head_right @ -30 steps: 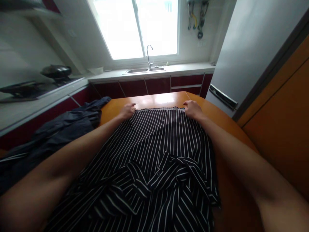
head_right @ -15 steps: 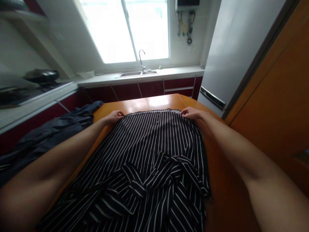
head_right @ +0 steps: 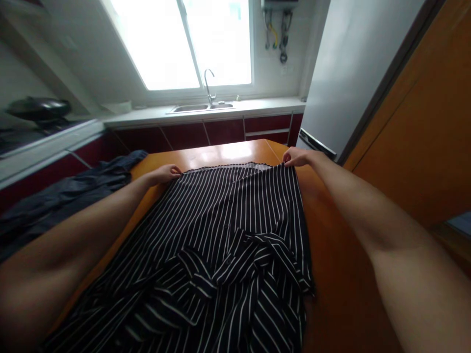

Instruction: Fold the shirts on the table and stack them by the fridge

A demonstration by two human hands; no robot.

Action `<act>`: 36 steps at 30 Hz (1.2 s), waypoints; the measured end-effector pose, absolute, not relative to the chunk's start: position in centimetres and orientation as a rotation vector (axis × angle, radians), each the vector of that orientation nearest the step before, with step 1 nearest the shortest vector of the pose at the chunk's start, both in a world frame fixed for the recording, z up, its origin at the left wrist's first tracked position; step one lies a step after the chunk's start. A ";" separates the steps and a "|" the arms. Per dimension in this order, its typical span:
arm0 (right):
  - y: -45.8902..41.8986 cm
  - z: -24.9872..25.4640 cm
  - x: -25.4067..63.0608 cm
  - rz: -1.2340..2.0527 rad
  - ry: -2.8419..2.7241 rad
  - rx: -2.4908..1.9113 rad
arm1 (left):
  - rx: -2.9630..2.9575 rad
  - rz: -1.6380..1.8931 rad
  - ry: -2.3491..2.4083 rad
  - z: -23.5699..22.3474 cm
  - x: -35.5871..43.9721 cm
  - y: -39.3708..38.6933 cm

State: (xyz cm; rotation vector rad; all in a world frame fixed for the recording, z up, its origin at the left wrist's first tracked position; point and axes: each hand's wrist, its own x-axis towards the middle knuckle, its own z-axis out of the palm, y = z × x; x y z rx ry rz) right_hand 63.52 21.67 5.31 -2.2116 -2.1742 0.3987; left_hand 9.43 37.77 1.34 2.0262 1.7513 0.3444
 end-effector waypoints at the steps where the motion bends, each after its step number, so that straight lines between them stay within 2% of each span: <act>1: 21.7 5.4 63.6 0.318 -2.157 -2.261 | 2.021 0.352 1.750 1.4 9.5 37.7; 5: 21.5 5.1 63.4 0.161 -2.103 -2.396 | 2.016 0.402 1.757 1.3 9.8 37.2; 10: 21.2 4.0 64.0 0.404 -2.120 -2.515 | 2.035 0.474 1.761 1.2 9.6 37.0; 25: 19.0 2.9 66.7 0.822 -1.963 -2.257 | 2.159 0.554 1.695 0.3 9.6 38.0; 30: 19.4 2.0 66.1 0.726 -1.936 -2.203 | 2.148 0.693 1.776 0.0 9.1 38.5; 36: 20.9 1.9 64.4 0.388 -1.956 -2.221 | 2.096 0.797 1.888 -0.4 8.1 39.1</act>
